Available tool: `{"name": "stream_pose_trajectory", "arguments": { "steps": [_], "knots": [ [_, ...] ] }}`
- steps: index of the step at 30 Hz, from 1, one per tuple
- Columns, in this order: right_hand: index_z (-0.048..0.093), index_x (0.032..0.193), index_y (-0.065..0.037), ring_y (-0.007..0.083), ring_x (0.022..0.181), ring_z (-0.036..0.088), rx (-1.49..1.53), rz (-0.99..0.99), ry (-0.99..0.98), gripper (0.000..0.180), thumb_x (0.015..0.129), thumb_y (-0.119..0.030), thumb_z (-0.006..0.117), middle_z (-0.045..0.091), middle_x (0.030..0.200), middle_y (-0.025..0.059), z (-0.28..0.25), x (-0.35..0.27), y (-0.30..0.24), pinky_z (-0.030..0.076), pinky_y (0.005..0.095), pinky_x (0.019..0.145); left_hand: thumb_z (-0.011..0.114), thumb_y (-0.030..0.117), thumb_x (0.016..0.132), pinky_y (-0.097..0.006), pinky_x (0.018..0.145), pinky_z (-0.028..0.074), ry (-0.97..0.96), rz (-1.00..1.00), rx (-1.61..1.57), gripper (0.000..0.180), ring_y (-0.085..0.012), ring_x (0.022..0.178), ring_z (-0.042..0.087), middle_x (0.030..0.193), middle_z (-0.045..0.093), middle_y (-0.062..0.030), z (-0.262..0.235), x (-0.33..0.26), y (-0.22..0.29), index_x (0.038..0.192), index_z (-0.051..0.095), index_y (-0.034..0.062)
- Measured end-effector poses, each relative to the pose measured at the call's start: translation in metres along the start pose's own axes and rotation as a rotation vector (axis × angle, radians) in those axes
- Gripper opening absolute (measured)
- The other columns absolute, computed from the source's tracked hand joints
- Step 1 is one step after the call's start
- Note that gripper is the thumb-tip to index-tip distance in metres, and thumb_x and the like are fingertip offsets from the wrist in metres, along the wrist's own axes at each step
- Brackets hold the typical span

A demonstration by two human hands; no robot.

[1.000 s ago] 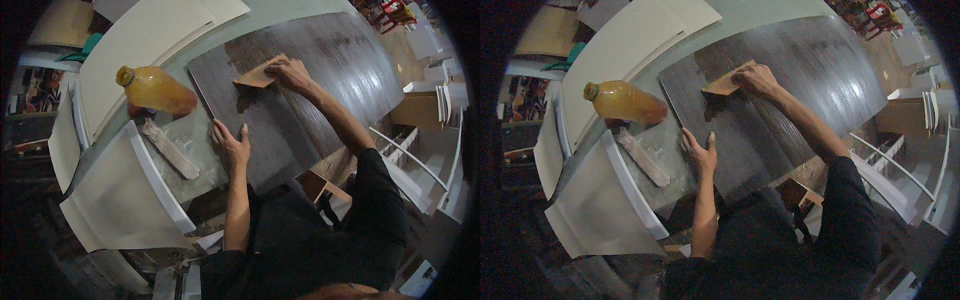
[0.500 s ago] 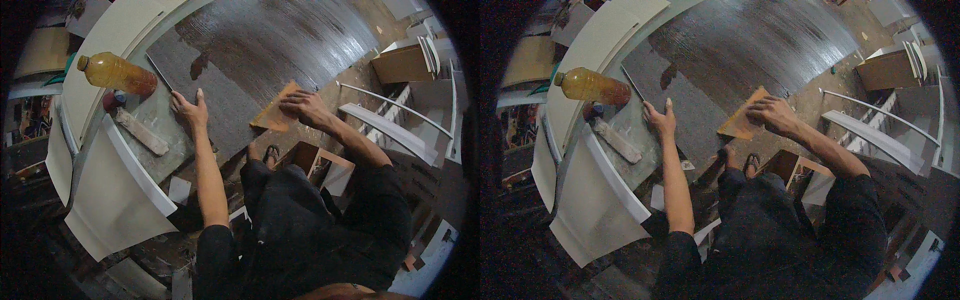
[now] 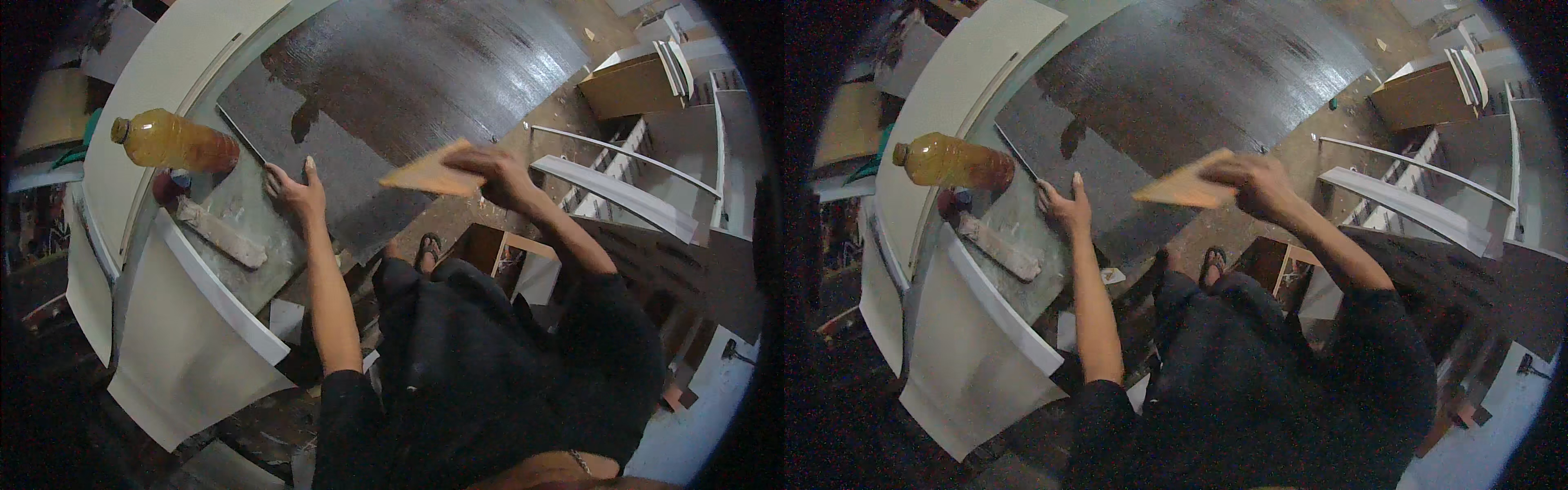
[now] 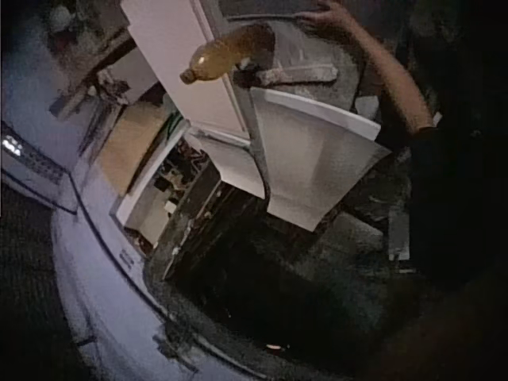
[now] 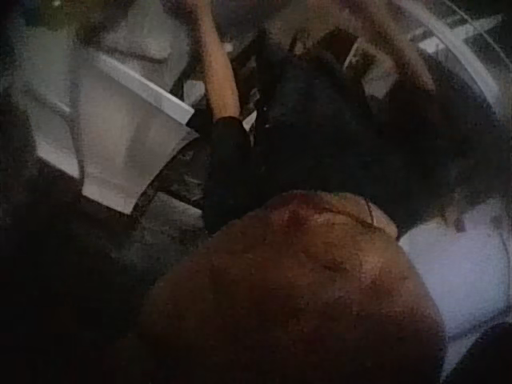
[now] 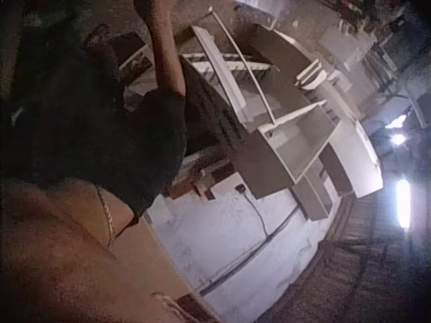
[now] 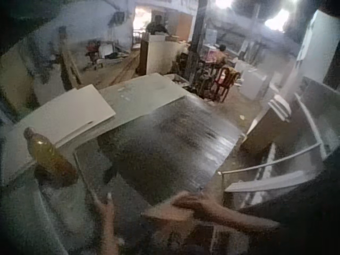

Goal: The person spreads glue onto a series of rectangular panels using a piece of scrap wood as a spreader. The person pours liquid glue from a plastic bottle and then uses the wood scrap to evenly coat the surface of each panel.

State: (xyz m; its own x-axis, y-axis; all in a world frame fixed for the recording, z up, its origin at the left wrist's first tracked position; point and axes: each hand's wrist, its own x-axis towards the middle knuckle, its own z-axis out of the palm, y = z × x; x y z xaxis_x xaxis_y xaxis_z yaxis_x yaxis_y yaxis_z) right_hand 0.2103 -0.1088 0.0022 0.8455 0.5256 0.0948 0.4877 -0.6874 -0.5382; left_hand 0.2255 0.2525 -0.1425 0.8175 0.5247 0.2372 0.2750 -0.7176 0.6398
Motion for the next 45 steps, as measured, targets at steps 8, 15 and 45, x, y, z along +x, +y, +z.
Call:
{"name": "stream_pose_trajectory", "arguments": {
  "steps": [8,15,45],
  "knots": [
    [0.066,0.121,-0.018,0.0247,0.117,0.061,-0.216,-0.232,0.194,0.044,0.079,-0.006,0.063,0.065,0.127,0.003,0.065,0.25,-0.018,0.051,0.038,0.096,0.063,0.049,0.09,-0.052,0.117,0.021,-0.057,-0.031,-0.095,0.092,-0.0456,0.14,0.03,0.15,0.033,-0.0319,-0.016,-0.006,0.039,0.15,0.022,-0.0087],
    [0.065,0.121,-0.014,0.0248,0.12,0.059,-0.343,-0.329,0.167,0.037,0.085,-0.012,0.058,0.064,0.127,0.0047,0.132,0.381,0.001,0.048,0.0376,0.101,0.064,0.044,0.091,-0.053,0.116,0.022,-0.179,-0.082,0.006,0.091,-0.0452,0.141,0.027,0.152,0.029,-0.0307,-0.023,-0.002,0.043,0.15,0.02,-0.0089],
    [0.071,0.11,-0.017,0.0276,0.105,0.066,-0.379,-0.177,-0.081,0.026,0.088,-0.018,0.057,0.07,0.112,0.0053,0.128,0.393,-0.007,0.055,0.042,0.082,0.057,0.028,0.097,-0.05,0.118,0.022,-0.139,-0.014,-0.178,0.078,-0.0446,0.144,0.024,0.157,0.019,-0.0283,-0.037,0.002,0.049,0.151,0.016,-0.0085]
  ]
}}
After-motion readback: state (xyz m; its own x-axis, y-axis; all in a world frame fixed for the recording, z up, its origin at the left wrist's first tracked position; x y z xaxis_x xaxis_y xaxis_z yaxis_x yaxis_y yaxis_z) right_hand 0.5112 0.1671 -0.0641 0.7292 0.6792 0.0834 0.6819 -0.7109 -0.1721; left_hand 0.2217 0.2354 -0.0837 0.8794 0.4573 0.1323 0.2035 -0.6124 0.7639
